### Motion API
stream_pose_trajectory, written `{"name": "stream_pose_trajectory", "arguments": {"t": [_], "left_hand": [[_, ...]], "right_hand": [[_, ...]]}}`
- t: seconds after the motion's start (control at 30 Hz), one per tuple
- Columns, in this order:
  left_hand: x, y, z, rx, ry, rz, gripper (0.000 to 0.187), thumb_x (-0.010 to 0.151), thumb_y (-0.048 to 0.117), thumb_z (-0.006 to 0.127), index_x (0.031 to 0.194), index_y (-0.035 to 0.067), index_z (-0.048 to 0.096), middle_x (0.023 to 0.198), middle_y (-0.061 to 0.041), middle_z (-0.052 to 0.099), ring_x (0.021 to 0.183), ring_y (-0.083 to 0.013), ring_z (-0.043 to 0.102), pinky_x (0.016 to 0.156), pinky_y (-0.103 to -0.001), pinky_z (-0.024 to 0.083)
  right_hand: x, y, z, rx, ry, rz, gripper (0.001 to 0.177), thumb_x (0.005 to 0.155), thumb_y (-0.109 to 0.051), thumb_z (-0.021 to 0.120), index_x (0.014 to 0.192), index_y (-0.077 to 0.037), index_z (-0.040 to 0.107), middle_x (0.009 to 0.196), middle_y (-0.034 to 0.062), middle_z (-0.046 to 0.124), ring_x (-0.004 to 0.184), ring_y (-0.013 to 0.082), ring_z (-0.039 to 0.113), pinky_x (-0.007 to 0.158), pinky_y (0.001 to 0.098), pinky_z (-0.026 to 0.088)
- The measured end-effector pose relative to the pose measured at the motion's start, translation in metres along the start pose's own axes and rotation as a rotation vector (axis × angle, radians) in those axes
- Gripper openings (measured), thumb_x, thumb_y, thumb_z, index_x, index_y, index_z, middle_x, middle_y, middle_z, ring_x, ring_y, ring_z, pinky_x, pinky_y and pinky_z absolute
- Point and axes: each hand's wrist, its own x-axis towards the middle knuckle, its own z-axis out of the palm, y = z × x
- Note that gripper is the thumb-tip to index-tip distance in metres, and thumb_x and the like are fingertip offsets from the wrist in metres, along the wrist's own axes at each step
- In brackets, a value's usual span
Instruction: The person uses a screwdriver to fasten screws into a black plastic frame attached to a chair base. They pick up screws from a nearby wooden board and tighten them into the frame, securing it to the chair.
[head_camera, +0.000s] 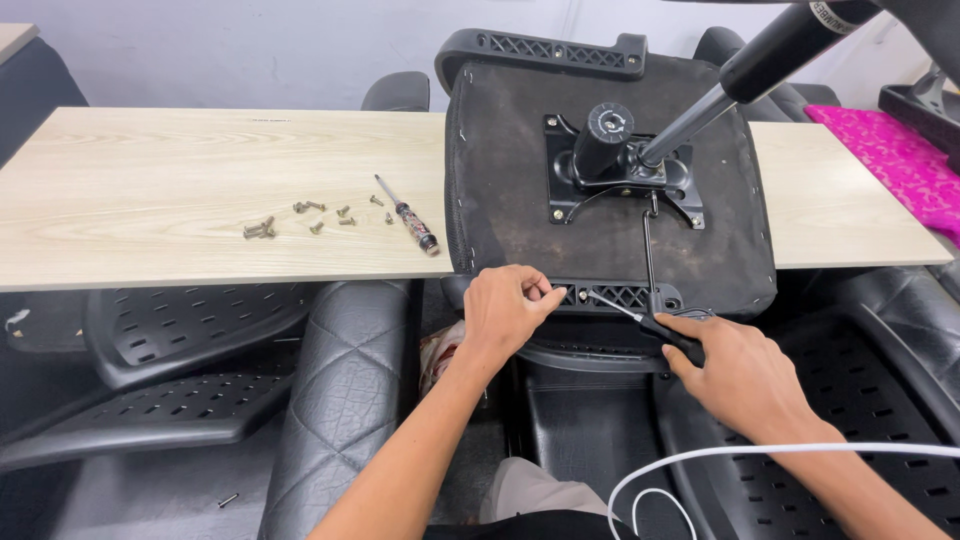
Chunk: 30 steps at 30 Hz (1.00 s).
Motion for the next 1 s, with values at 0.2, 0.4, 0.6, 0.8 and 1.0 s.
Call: {"name": "stream_pose_trajectory", "arguments": {"t": [0.2, 0.4, 0.6, 0.8, 1.0], "left_hand": [[0.008, -0.018, 0.018, 0.258, -0.088, 0.108, 0.029, 0.066, 0.025, 0.091, 0.083, 0.013, 0.071, 0.092, -0.001, 0.066, 0.095, -0.0240, 0.062, 0.081, -0.039, 0.048], [0.017, -0.018, 0.051, 0.367, -0.202, 0.309, 0.054, 0.058, 0.029, 0.094, 0.105, 0.014, 0.072, 0.111, -0.002, 0.062, 0.113, -0.0245, 0.054, 0.097, -0.044, 0.039], [0.025, -0.032, 0.077, 0.402, -0.172, 0.333, 0.061, 0.057, 0.031, 0.095, 0.111, 0.013, 0.072, 0.110, -0.003, 0.062, 0.110, -0.0256, 0.055, 0.093, -0.044, 0.041], [0.026, -0.039, 0.078, 0.416, -0.162, 0.361, 0.058, 0.060, 0.035, 0.093, 0.110, 0.012, 0.075, 0.106, -0.003, 0.062, 0.107, -0.0257, 0.055, 0.089, -0.044, 0.043], [0.005, 0.008, 0.097, 0.034, -0.034, 0.579, 0.043, 0.071, 0.035, 0.088, 0.102, 0.009, 0.071, 0.107, -0.004, 0.065, 0.107, -0.0261, 0.059, 0.093, -0.043, 0.044]], "right_hand": [[0.005, 0.002, -0.001, -0.114, -0.035, -0.073, 0.039, 0.087, -0.033, 0.067, 0.126, -0.030, 0.071, 0.094, 0.0096, 0.073, 0.088, 0.0318, 0.072, 0.077, 0.0448, 0.059], [0.021, 0.011, -0.007, -0.141, -0.026, -0.335, 0.047, 0.083, -0.025, 0.066, 0.130, -0.021, 0.071, 0.088, 0.0098, 0.068, 0.080, 0.0325, 0.070, 0.070, 0.0466, 0.056], [0.045, 0.022, 0.000, -0.298, -0.170, -0.447, 0.046, 0.090, -0.023, 0.061, 0.135, -0.014, 0.065, 0.088, 0.0110, 0.069, 0.085, 0.0335, 0.068, 0.073, 0.0473, 0.055], [0.073, 0.011, -0.013, 0.384, -0.480, 0.252, 0.029, 0.092, -0.021, 0.063, 0.117, -0.008, 0.071, 0.076, 0.0080, 0.073, 0.043, 0.0181, 0.046, 0.038, 0.0340, 0.034], [0.072, -0.008, -0.032, 0.662, -0.552, 0.519, 0.026, 0.095, -0.021, 0.061, 0.087, 0.002, 0.069, 0.068, 0.0054, 0.063, 0.040, 0.0089, 0.039, 0.032, 0.0250, 0.019]]}}
